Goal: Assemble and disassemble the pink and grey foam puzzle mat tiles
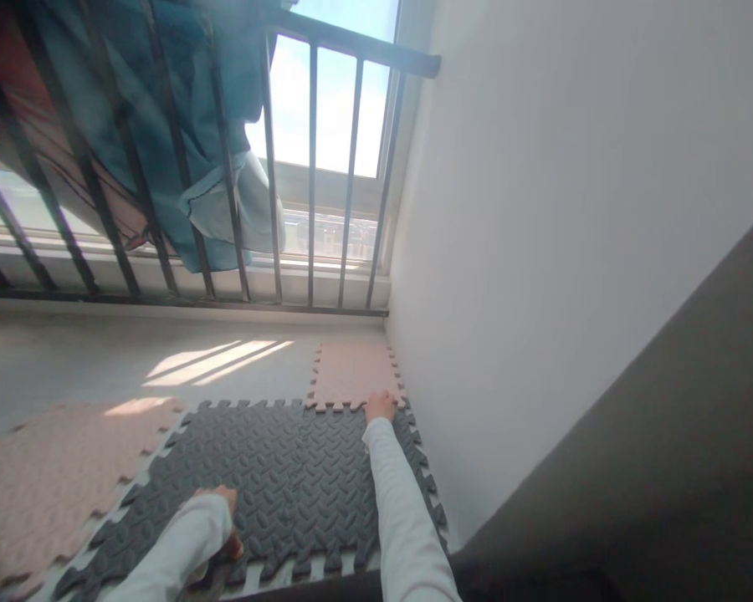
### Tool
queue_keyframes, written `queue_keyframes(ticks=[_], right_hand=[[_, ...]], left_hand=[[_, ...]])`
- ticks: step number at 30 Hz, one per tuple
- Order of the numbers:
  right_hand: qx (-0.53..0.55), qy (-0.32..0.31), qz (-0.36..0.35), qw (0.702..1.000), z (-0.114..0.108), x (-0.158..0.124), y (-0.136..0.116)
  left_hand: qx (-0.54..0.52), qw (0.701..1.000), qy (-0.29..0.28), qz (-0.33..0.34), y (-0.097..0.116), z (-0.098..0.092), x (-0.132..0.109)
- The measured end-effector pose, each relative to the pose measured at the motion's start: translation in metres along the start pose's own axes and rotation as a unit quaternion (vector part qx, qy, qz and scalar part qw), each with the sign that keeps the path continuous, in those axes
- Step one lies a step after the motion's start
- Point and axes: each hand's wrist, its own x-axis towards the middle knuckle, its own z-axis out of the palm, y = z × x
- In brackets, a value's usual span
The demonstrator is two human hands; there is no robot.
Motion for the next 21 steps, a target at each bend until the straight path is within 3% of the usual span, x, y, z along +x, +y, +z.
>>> queue_keyframes(ticks=[2, 9, 16, 21], right_hand=[[0.002, 0.001, 0.004, 1.0, 0.0, 0.005, 0.001], [0.011, 0.002, 0.001, 1.0, 0.005, 0.015, 0.004], [0.017, -0.004, -0.022, 1.0, 0.008, 0.012, 0.009], [0.026, 0.027, -0.012, 0.999, 0.008, 0.007, 0.023]], left_hand=[[0.023, 0.999, -0.03, -0.003, 0.001, -0.005, -0.005], [0.034, 0.999, -0.038, 0.014, 0.0, -0.008, -0.006], [0.038, 0.998, -0.04, 0.006, -0.001, -0.009, -0.007], [0.022, 0.999, -0.021, 0.013, -0.005, -0.003, -0.002]])
